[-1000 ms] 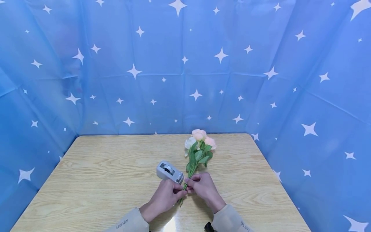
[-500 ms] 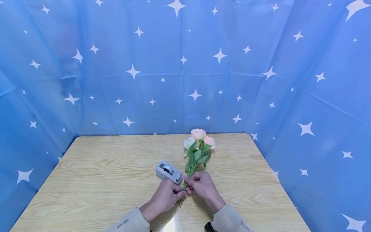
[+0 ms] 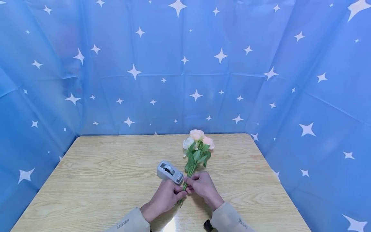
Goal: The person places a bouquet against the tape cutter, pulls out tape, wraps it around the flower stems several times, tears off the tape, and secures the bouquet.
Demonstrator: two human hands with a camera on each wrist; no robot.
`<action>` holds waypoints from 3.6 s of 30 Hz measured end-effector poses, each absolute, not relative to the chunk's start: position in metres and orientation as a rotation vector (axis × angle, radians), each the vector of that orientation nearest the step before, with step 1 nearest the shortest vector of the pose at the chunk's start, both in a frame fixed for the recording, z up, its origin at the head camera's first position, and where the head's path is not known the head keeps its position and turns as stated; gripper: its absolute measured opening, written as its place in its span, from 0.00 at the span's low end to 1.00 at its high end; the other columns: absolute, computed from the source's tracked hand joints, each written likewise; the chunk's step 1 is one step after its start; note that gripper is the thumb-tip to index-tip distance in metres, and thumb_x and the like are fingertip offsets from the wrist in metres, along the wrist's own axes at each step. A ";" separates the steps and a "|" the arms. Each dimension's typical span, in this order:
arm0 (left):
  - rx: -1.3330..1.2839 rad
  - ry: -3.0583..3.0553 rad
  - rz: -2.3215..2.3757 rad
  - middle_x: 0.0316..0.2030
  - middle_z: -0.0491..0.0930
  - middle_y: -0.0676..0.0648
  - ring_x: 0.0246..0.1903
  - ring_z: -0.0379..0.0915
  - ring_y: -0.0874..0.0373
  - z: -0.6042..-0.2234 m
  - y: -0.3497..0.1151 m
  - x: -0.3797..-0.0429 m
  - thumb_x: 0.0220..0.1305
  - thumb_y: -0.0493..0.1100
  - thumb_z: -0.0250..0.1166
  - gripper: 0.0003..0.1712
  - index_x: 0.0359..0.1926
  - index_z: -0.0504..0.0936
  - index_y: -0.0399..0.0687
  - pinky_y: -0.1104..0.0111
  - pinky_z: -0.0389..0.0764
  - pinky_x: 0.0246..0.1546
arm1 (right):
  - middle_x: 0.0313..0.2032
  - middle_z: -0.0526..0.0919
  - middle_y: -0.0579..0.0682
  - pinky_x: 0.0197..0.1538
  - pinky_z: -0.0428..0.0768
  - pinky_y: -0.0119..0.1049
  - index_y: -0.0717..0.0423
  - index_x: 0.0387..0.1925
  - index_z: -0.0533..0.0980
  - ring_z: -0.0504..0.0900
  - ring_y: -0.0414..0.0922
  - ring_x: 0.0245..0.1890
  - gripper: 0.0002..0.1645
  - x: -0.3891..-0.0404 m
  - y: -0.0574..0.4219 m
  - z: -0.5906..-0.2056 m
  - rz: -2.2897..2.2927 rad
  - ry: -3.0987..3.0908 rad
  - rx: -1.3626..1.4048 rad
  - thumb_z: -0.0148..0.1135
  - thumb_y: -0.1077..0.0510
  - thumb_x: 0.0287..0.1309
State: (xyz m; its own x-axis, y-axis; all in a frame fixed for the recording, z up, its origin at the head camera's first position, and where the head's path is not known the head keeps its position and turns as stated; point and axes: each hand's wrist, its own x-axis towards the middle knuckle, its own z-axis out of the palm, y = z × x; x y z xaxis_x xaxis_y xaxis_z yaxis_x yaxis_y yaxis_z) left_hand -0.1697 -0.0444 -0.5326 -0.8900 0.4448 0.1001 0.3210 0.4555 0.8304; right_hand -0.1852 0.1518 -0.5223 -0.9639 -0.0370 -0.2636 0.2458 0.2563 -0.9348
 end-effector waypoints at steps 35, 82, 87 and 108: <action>0.615 2.531 1.435 0.16 0.85 0.49 0.15 0.64 0.71 -0.535 -0.048 -0.169 0.76 0.36 0.78 0.11 0.32 0.99 0.43 0.78 0.59 0.16 | 0.26 0.91 0.52 0.31 0.90 0.30 0.62 0.31 0.88 0.88 0.37 0.23 0.14 -0.192 0.142 -0.521 -1.577 2.428 0.185 0.78 0.60 0.75; 0.553 2.028 1.815 0.38 0.97 0.35 0.35 0.93 0.63 -0.501 -0.053 -0.168 0.82 0.38 0.75 0.12 0.53 0.96 0.30 0.70 0.96 0.40 | 0.51 0.96 0.65 0.51 0.96 0.35 0.70 0.55 0.89 0.95 0.44 0.41 0.13 -0.171 0.165 -0.463 -1.806 2.350 -0.154 0.66 0.62 0.86; 0.543 2.051 1.848 0.39 0.96 0.34 0.36 0.93 0.63 -0.500 -0.055 -0.167 0.80 0.38 0.76 0.12 0.55 0.95 0.32 0.72 0.95 0.42 | 0.48 0.97 0.61 0.48 0.94 0.32 0.65 0.58 0.91 0.97 0.45 0.40 0.16 -0.170 0.164 -0.462 -1.803 2.369 -0.153 0.68 0.56 0.86; 0.577 2.115 1.881 0.41 0.97 0.35 0.39 0.92 0.67 -0.497 -0.055 -0.167 0.81 0.42 0.77 0.13 0.54 0.97 0.35 0.76 0.91 0.44 | 0.43 0.96 0.59 0.53 0.95 0.38 0.70 0.50 0.86 0.93 0.41 0.38 0.14 -0.172 0.159 -0.463 -1.995 2.274 -0.139 0.73 0.58 0.83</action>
State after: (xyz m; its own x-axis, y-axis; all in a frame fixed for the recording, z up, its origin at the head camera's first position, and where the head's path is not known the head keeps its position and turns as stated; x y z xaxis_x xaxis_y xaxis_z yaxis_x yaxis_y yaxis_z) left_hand -0.1665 -0.0546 -0.4968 -0.8899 0.4504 0.0727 0.1249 0.0871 0.9883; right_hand -0.1718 0.1590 -0.4625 -0.9894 -0.1433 -0.0248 0.0060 0.1306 -0.9914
